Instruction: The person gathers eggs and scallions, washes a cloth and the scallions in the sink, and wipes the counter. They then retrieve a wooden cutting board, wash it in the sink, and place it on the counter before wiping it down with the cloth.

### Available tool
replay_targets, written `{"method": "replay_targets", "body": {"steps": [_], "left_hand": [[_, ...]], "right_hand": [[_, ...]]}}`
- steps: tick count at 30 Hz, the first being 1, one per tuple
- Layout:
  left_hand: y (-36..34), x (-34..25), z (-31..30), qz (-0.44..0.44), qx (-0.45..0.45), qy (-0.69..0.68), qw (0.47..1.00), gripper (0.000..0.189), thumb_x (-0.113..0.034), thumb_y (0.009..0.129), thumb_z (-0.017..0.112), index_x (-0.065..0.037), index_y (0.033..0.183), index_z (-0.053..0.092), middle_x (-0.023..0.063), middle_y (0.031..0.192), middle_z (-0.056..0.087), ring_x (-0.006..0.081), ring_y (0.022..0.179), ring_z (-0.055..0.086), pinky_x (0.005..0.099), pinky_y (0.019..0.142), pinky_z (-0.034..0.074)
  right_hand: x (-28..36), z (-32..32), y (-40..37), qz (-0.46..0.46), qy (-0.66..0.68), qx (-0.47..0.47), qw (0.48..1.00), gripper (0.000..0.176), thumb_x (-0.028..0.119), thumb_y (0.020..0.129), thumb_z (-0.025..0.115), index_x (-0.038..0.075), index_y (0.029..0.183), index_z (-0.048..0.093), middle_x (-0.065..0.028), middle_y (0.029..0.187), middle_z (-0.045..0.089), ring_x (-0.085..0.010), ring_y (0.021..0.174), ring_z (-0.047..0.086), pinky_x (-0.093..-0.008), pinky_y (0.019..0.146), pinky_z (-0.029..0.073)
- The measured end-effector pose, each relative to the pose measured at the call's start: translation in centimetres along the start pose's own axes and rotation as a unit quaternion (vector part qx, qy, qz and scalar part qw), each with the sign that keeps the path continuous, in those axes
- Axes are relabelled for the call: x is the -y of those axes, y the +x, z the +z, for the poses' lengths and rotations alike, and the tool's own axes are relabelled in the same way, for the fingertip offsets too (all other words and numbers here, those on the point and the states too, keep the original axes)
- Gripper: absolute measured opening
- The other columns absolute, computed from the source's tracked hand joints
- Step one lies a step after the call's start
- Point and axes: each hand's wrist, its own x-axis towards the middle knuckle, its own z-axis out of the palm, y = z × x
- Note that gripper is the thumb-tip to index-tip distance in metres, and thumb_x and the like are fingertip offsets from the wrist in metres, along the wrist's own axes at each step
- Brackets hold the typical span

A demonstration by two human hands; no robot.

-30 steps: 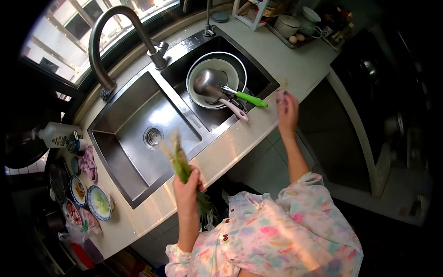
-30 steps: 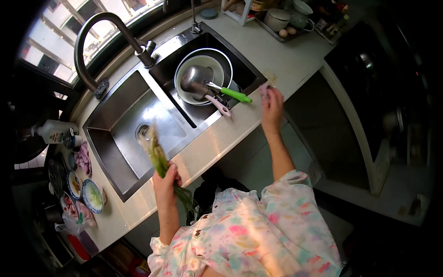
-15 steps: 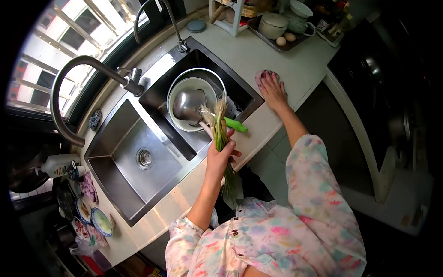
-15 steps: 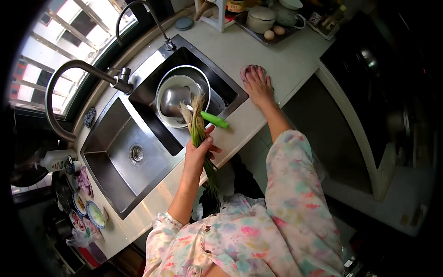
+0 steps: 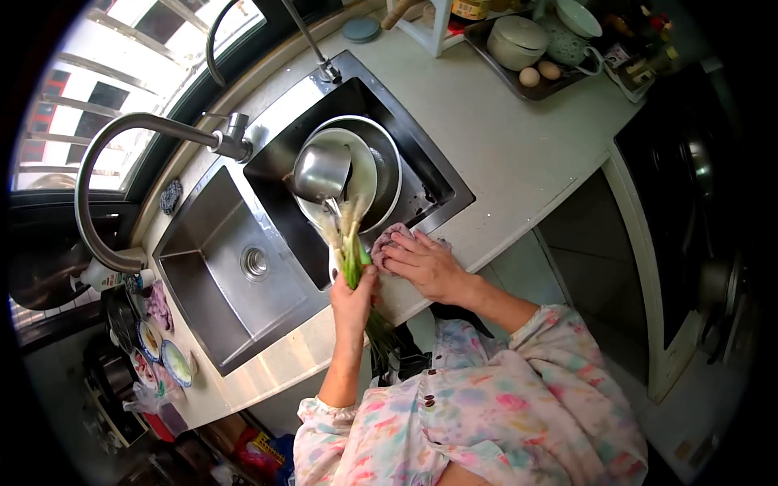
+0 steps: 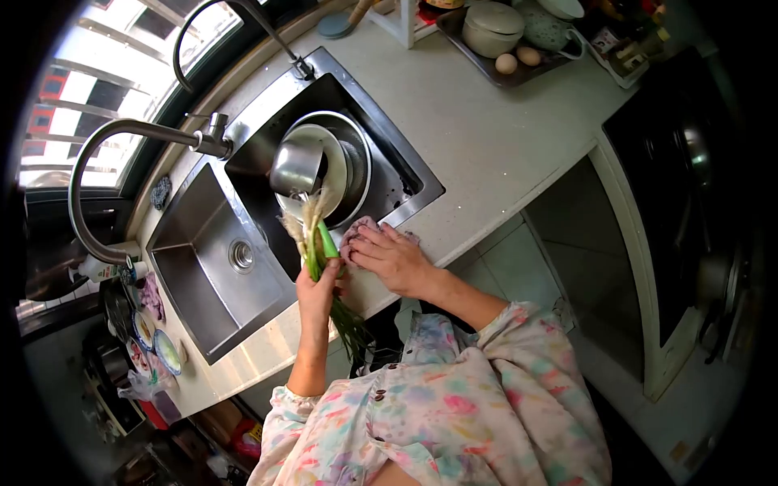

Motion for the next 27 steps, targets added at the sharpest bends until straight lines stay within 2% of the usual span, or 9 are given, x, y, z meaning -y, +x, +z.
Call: {"method": "replay_targets", "body": {"steps": [4,6,9,13,17,19,22,25,27], "left_hand": [[-0.1,-1.4,-3.1,-0.034,-0.016,0.031,0.999,0.024,-0.024,0.083,0.064,-0.003,0.093,0.06,0.0021,0.071,0.059,0.008,0.058,0.054,0.0226,0.048,0.045],[-0.3,-2.1,-4.5,-0.046,-0.009,0.056,0.997,0.025,-0.024,0.083,0.063,-0.002,0.096,0.061,0.0023,0.074,0.06,0.0094,0.062,0.057,0.0228,0.048,0.045],[-0.6,-3.1,-5.6,-0.109,0.012,-0.029,0.994,0.03,-0.023,0.083,0.062,-0.001,0.104,0.059,0.0043,0.084,0.063,0.0117,0.068,0.06,0.0228,0.05,0.046],[0.5,-4.8,-3.3,-0.114,0.065,-0.181,0.975,0.037,-0.021,0.085,0.059,-0.001,0.115,0.051,0.0112,0.109,0.06,0.0153,0.085,0.061,0.0232,0.055,0.048],[4.6,-3.2,0.3,-0.258,0.086,-0.356,0.894,0.034,-0.015,0.085,0.06,0.0,0.112,0.044,0.0127,0.107,0.053,0.0258,0.088,0.06,0.0326,0.067,0.055],[6.5,-1.6,1.4,-0.324,0.066,-0.411,0.85,0.024,-0.012,0.086,0.057,0.002,0.1,0.043,0.0128,0.094,0.052,0.0357,0.086,0.062,0.0404,0.069,0.058],[8.1,0.3,2.2,-0.357,0.057,-0.457,0.812,0.022,-0.011,0.087,0.056,0.002,0.098,0.043,0.0122,0.088,0.049,0.0375,0.082,0.062,0.0423,0.067,0.058],[9.0,0.1,2.8,-0.302,0.013,-0.461,0.834,0.022,-0.011,0.087,0.056,0.001,0.099,0.043,0.0114,0.088,0.048,0.0326,0.086,0.06,0.0413,0.07,0.057],[9.3,0.5,3.0,-0.288,-0.014,-0.471,0.834,0.025,-0.009,0.086,0.056,0.0,0.104,0.043,0.011,0.092,0.049,0.0269,0.088,0.057,0.0395,0.072,0.056]], "right_hand": [[-3.5,-1.9,2.9,0.024,0.089,0.042,0.995,0.021,0.004,0.074,0.054,0.012,0.091,0.061,-0.0051,0.1,0.059,-0.0226,0.098,0.055,-0.0408,0.084,0.043],[-6.7,-1.8,3.9,0.114,0.036,0.008,0.993,0.018,-0.002,0.067,0.058,0.009,0.081,0.06,-0.0072,0.089,0.061,-0.0251,0.081,0.058,-0.0397,0.075,0.046],[-9.4,-1.1,6.5,0.086,-0.005,0.061,0.994,0.014,0.003,0.072,0.057,0.009,0.083,0.062,-0.0076,0.085,0.062,-0.0255,0.081,0.059,-0.0376,0.077,0.047],[-13.6,3.3,7.6,-0.01,-0.152,0.4,0.904,0.019,0.014,0.08,0.049,0.007,0.089,0.065,-0.0128,0.095,0.062,-0.0273,0.094,0.058,-0.0389,0.084,0.044],[-16.0,7.2,5.1,-0.121,-0.3,0.413,0.851,0.031,0.022,0.084,0.045,0.005,0.101,0.065,-0.0098,0.112,0.061,-0.0221,0.104,0.056,-0.0476,0.096,0.032],[-16.6,9.4,5.5,-0.05,-0.276,0.491,0.825,0.033,0.02,0.084,0.046,0.003,0.108,0.061,-0.0112,0.12,0.056,-0.0224,0.109,0.054,-0.0439,0.097,0.033],[-17.4,11.1,5.5,0.037,-0.181,0.555,0.811,0.038,0.017,0.082,0.049,0.004,0.116,0.056,-0.0156,0.124,0.052,-0.0265,0.114,0.051,-0.0395,0.097,0.036],[-13.5,7.7,8.7,0.17,-0.076,0.63,0.754,0.037,0.012,0.079,0.049,0.003,0.114,0.057,-0.0185,0.12,0.054,-0.0302,0.113,0.051,-0.0368,0.096,0.039],[-15.1,8.9,8.2,0.135,-0.036,0.622,0.77,0.037,0.011,0.078,0.049,0.003,0.114,0.058,-0.0185,0.12,0.054,-0.0307,0.113,0.051,-0.0367,0.097,0.038]]}}
